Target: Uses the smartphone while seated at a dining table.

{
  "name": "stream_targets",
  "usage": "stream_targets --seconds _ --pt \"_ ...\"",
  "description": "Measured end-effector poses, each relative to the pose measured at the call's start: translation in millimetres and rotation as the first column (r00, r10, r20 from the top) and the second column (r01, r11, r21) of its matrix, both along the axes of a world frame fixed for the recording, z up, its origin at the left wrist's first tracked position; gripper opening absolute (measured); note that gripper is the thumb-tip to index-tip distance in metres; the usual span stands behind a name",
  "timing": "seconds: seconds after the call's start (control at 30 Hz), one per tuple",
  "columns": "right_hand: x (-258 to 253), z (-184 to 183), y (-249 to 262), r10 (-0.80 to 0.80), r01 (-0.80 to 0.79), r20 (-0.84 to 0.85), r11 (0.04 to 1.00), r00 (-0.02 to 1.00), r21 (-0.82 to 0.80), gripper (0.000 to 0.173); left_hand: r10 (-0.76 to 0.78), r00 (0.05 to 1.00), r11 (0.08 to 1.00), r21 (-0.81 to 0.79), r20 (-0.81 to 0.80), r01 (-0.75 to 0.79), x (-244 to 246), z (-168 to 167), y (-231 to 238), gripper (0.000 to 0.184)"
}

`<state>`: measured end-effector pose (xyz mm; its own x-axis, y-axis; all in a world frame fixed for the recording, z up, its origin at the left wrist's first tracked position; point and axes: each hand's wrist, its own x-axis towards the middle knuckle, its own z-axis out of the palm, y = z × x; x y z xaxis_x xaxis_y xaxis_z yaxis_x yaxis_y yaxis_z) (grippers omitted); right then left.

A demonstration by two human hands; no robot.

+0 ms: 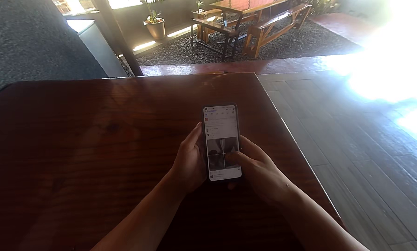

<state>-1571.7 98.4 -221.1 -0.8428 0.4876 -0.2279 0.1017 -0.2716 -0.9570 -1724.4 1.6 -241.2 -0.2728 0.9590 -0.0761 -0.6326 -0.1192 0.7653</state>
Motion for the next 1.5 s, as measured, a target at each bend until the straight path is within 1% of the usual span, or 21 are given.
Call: stream_targets --seconds 0.17,0.77,0.93,1.5 --pt "0.0 -0.5 -0.2 0.0 0.0 -0.008 1.0 1.0 0.001 0.027 -0.017 1.0 1.0 -0.002 0.006 0.017 -0.9 -1.7 -0.4 0.057" --pt "-0.4 -0.2 -0.6 -0.02 0.02 0.002 1.0 1.0 -0.003 0.027 -0.005 1.0 1.0 -0.008 0.003 0.005 -0.2 -0.1 -0.3 0.055" --pt "-0.7 -0.6 -0.6 -0.025 0.025 0.001 1.0 1.0 -0.01 0.028 -0.013 1.0 1.0 -0.015 0.007 0.013 -0.2 0.8 -0.5 0.058" --pt "-1.0 -0.8 -0.8 -0.033 0.033 0.005 0.999 0.999 -0.01 0.029 -0.016 1.0 1.0 -0.016 0.004 0.016 -0.6 0.1 -0.4 0.058"
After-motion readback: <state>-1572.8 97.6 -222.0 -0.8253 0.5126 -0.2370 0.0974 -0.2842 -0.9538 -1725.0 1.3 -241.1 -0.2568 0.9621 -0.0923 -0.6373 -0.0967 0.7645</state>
